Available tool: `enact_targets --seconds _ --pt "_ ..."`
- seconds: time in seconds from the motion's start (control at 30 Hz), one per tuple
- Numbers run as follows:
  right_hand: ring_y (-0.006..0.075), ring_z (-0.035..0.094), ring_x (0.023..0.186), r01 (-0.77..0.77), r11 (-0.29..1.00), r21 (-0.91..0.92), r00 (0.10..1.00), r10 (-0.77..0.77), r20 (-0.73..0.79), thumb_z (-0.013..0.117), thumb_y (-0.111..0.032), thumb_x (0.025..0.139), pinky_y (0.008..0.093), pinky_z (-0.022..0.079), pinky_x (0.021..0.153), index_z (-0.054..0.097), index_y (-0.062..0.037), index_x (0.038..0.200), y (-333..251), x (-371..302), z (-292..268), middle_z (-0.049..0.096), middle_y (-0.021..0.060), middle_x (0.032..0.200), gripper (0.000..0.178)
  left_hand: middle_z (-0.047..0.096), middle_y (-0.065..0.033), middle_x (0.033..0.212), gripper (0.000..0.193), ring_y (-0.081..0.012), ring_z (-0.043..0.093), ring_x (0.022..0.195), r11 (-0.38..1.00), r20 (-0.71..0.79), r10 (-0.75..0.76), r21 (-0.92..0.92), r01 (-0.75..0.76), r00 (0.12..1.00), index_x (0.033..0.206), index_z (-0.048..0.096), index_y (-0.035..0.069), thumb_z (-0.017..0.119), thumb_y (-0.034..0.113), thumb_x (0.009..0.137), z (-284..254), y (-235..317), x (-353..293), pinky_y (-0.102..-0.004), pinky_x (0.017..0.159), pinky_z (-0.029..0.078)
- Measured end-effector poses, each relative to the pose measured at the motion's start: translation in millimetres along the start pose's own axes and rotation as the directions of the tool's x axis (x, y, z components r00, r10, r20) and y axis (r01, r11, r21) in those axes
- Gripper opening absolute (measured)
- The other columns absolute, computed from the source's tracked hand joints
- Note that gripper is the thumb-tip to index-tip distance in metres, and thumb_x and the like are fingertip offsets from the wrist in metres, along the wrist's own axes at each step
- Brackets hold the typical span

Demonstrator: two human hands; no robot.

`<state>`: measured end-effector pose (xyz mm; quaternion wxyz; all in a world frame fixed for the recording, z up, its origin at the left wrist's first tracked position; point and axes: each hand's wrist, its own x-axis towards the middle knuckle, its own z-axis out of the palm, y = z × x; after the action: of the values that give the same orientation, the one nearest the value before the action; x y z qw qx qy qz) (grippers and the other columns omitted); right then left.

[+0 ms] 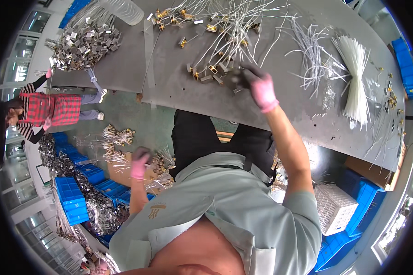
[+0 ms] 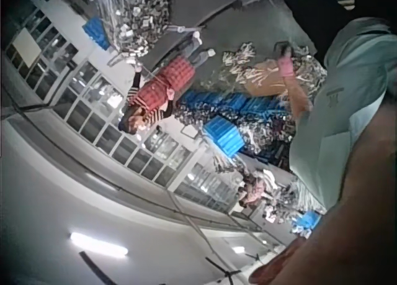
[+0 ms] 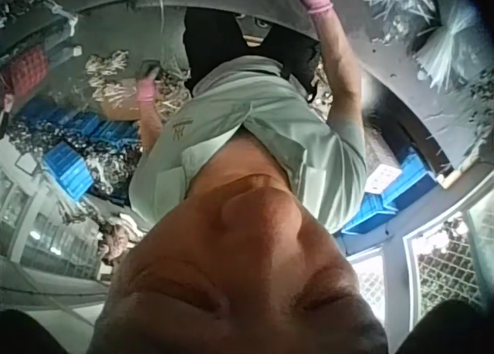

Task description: Assembling and sorting wire harnesses and connectors at a production workbench.

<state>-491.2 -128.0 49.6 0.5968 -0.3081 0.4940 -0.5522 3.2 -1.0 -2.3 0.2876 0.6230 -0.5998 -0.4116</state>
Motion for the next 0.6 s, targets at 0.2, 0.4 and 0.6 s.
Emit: enact_targets --seconds 0.2,0.4,0.6 --pt "0.0242 0.067 0.088 0.101 0.954 0.281 0.995 -0.089 -0.054 0.048 -0.015 0.098 0.0286 0.049 0.065 0.048 0.0033 0.126 -23.6 41.1 30.4 0.064 0.0165 0.107 0.033 0.061 -0.008 0.068 0.013 -0.0137 0.057 0.059 0.987 0.288 -0.159 0.018 0.161 0.944 0.081 0.062 -0.002 0.064 0.011 0.077 70.4 65.1 16.7 -0.0284 0.056 0.045" --pt "0.0266 0.068 0.087 0.373 0.904 0.211 0.913 -0.316 -0.258 0.054 -0.021 0.097 0.0282 0.049 0.064 0.052 0.0025 0.117 -72.0 32.0 10.1 0.066 0.0158 0.101 0.031 0.06 -0.0047 0.065 0.01 -0.0104 0.055 0.06 0.993 0.186 -0.087 0.089 0.071 0.979 0.078 0.062 -0.002 0.063 0.008 0.078 68.5 43.7 22.2 -0.0264 0.057 0.045" --pt "0.0236 0.069 0.078 0.371 0.924 0.093 0.9 -0.333 -0.28 0.055 -0.019 0.096 0.0271 0.049 0.061 0.056 0.0032 0.109 -67.8 20.5 8.0 0.067 0.0154 0.093 0.026 0.056 -0.0038 0.06 0.012 -0.0101 0.05 0.05 0.988 0.187 -0.129 -0.06 0.143 0.974 0.077 0.061 -0.002 0.062 0.01 0.079 61.6 48.3 29.6 -0.0264 0.048 0.041"
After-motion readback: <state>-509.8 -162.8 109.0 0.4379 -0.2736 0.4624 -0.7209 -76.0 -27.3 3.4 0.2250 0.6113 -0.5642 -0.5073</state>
